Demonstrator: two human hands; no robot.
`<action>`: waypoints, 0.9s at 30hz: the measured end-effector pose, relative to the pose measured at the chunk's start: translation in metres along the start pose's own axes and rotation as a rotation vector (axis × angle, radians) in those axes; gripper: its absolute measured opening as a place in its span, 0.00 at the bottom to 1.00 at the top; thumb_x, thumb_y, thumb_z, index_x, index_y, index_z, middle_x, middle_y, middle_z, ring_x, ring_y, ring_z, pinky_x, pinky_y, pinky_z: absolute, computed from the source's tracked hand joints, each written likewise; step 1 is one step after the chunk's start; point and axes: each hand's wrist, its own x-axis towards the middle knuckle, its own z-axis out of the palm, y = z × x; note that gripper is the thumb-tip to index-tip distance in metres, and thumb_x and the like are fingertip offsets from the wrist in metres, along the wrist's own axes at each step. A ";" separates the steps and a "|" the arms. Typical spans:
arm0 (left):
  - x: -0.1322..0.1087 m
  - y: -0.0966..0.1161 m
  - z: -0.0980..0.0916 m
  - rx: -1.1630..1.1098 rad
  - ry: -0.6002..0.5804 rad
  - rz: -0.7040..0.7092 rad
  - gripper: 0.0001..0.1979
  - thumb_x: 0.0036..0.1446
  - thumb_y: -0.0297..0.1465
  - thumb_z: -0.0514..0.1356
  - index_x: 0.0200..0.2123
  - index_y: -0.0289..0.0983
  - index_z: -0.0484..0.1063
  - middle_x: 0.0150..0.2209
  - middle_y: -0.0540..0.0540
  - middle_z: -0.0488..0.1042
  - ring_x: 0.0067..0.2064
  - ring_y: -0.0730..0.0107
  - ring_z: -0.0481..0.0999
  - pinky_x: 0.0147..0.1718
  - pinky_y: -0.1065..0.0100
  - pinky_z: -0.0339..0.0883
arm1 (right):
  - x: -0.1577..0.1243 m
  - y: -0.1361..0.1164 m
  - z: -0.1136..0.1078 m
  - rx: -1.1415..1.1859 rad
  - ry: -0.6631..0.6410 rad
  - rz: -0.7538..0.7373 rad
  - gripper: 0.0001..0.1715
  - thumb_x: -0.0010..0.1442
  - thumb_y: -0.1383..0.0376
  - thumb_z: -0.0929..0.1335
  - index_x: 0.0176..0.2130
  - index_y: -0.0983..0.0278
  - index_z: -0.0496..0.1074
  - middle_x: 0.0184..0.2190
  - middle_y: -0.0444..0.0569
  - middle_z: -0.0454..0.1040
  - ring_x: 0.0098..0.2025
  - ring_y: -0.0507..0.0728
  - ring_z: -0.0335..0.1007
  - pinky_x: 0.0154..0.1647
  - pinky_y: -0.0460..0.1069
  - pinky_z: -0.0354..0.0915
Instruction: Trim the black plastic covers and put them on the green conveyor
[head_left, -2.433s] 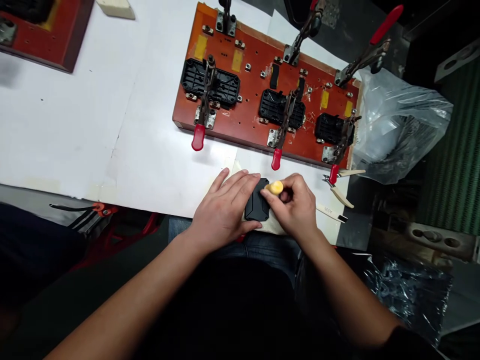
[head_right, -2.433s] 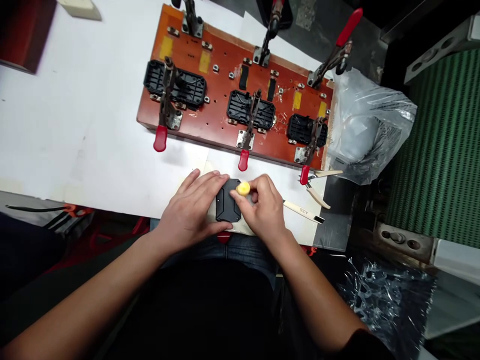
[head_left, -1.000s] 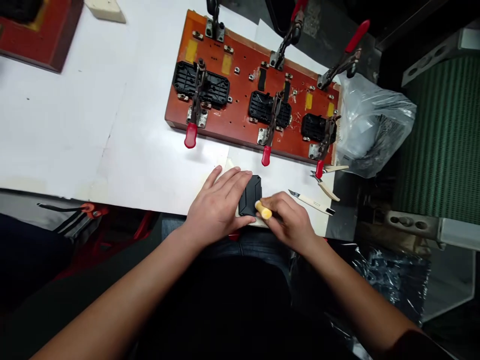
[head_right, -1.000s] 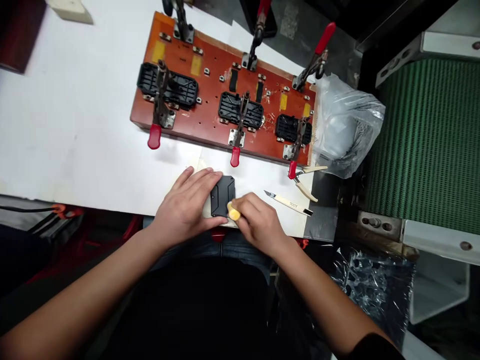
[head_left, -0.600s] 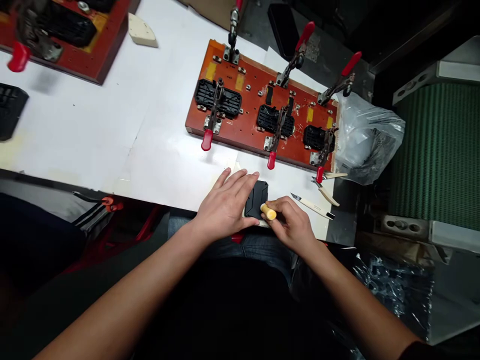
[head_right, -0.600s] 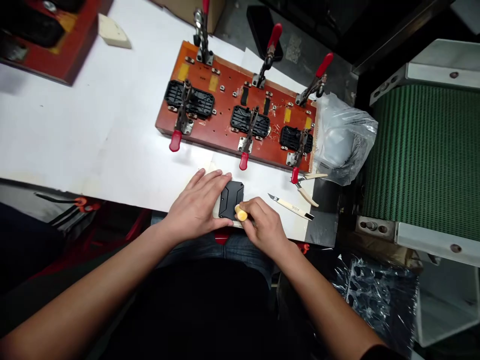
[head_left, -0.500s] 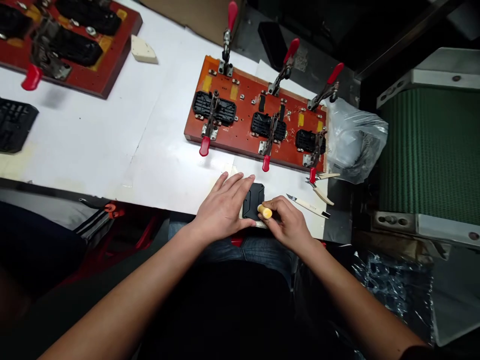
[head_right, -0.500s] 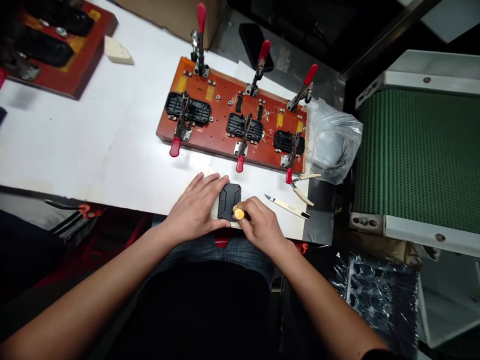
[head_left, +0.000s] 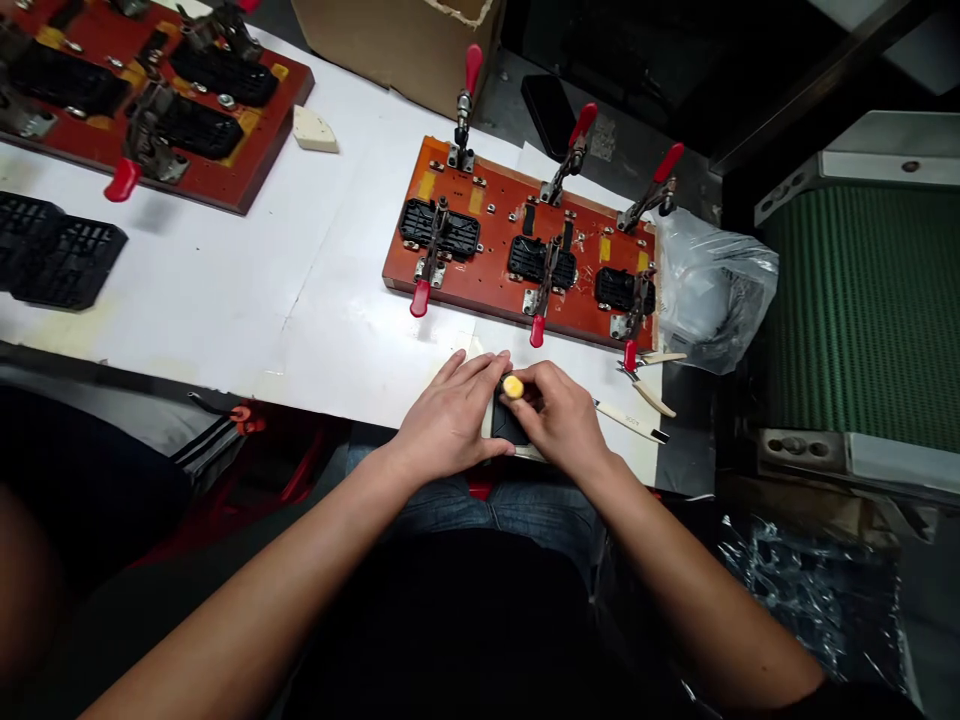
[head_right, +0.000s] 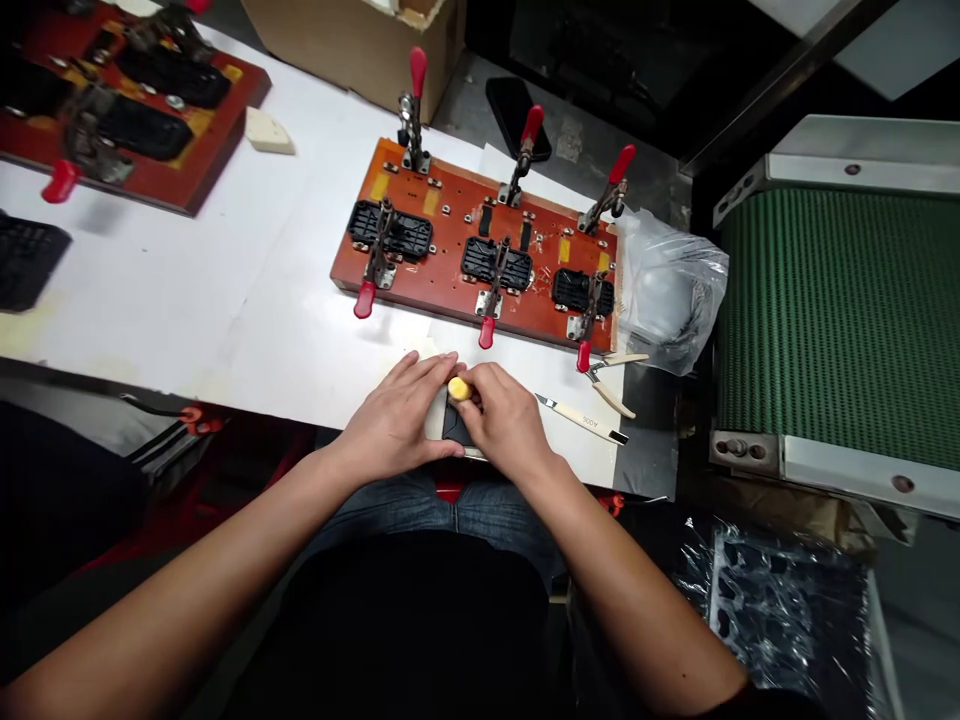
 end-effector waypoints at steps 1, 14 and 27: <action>0.000 0.000 0.000 0.000 0.003 0.002 0.65 0.46 0.43 0.79 0.73 0.35 0.39 0.69 0.32 0.62 0.72 0.49 0.59 0.74 0.44 0.46 | 0.000 0.001 -0.001 -0.008 0.010 0.005 0.06 0.67 0.66 0.69 0.45 0.59 0.71 0.38 0.46 0.75 0.38 0.55 0.72 0.40 0.49 0.67; 0.001 0.001 -0.002 0.005 -0.026 -0.020 0.60 0.49 0.43 0.77 0.72 0.35 0.43 0.69 0.34 0.62 0.72 0.50 0.58 0.74 0.45 0.44 | -0.004 0.006 -0.023 0.079 -0.113 0.063 0.08 0.66 0.62 0.70 0.45 0.60 0.71 0.38 0.46 0.77 0.37 0.55 0.74 0.39 0.49 0.70; 0.000 0.005 -0.010 0.033 -0.053 -0.033 0.53 0.53 0.45 0.73 0.72 0.38 0.47 0.68 0.35 0.63 0.72 0.49 0.57 0.74 0.44 0.45 | 0.128 0.068 -0.107 -0.425 0.038 0.398 0.29 0.63 0.47 0.70 0.52 0.65 0.73 0.39 0.57 0.81 0.43 0.67 0.77 0.44 0.59 0.69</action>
